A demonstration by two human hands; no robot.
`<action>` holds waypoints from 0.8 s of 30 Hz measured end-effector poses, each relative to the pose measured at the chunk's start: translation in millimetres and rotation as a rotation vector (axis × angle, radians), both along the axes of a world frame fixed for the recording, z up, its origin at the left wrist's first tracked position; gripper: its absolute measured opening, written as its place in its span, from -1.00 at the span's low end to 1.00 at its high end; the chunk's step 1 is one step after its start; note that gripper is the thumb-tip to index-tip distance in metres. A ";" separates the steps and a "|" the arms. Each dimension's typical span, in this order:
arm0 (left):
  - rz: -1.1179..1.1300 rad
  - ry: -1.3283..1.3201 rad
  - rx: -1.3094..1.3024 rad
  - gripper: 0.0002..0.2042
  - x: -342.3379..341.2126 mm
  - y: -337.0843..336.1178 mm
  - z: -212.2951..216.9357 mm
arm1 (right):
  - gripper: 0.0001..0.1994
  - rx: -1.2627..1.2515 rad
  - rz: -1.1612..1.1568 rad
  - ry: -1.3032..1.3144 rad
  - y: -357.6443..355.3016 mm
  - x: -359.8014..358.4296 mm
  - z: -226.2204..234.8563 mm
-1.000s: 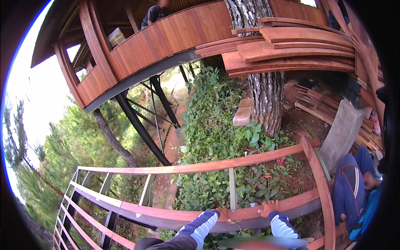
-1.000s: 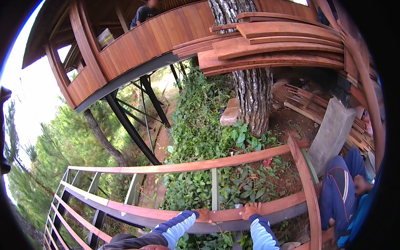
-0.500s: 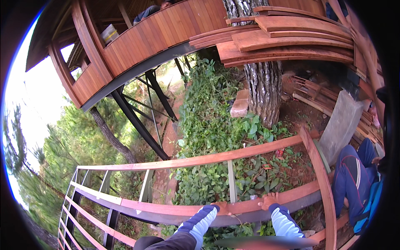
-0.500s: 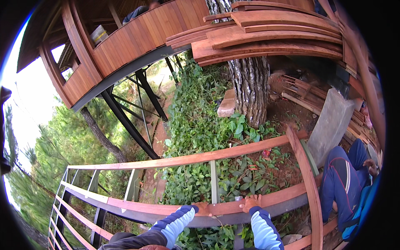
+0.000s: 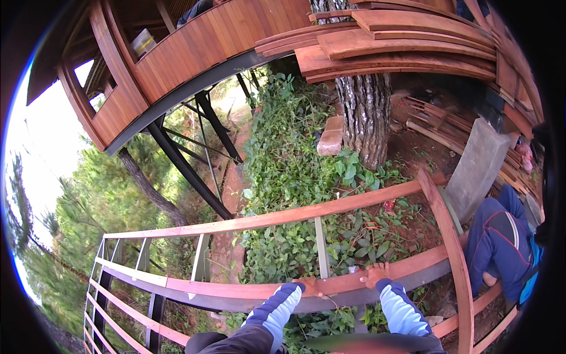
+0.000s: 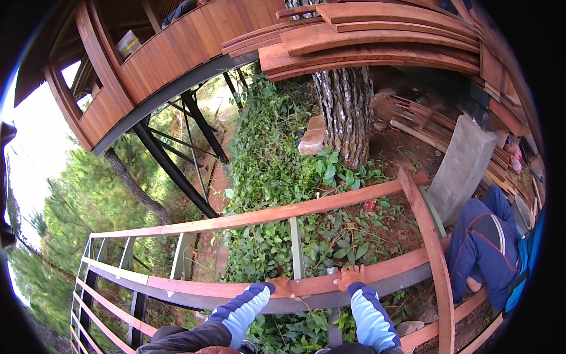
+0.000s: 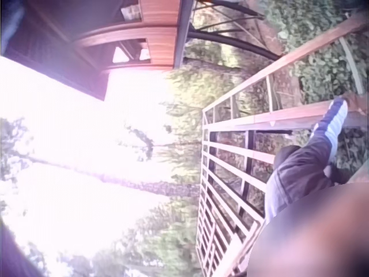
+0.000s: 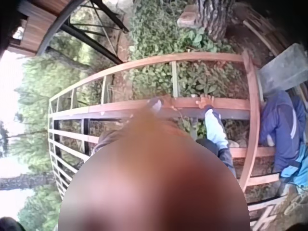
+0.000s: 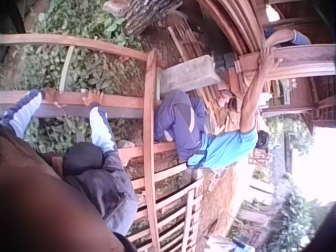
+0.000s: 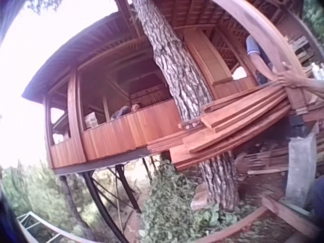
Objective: The person positions and aligns curved wooden planks onto a metal frame while another person uses a drill to fasten them. The person repeatedly adjusts plank placement and holds pieces steady during drilling.
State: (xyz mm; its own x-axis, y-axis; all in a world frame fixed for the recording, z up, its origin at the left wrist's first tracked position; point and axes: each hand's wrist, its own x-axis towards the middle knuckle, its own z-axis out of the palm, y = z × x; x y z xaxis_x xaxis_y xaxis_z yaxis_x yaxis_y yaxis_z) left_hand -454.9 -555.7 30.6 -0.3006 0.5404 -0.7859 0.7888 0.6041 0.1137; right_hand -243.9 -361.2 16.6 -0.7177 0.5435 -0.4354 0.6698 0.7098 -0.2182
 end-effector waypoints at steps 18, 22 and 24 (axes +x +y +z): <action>-0.028 -0.040 -0.014 0.07 -24.5 -1.2 -38.3 | -0.40 0.011 0.015 0.032 -3.5 1.0 -4.6; -0.054 0.013 0.035 0.06 -23.2 -2.4 -40.0 | -0.39 -0.008 -0.003 0.041 -4.2 -0.1 -6.2; -0.065 0.010 0.037 0.06 -22.6 -2.6 -37.4 | -0.39 -0.022 0.002 0.019 -3.4 -0.7 -5.4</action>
State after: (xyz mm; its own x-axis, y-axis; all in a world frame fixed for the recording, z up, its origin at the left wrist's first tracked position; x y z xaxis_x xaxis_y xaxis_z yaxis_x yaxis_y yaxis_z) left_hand -477.5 -558.3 -6.9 -0.2716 0.5878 -0.7621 0.8272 0.5473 0.1273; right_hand -244.6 -364.6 11.1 -0.7272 0.5321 -0.4336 0.6637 0.7061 -0.2466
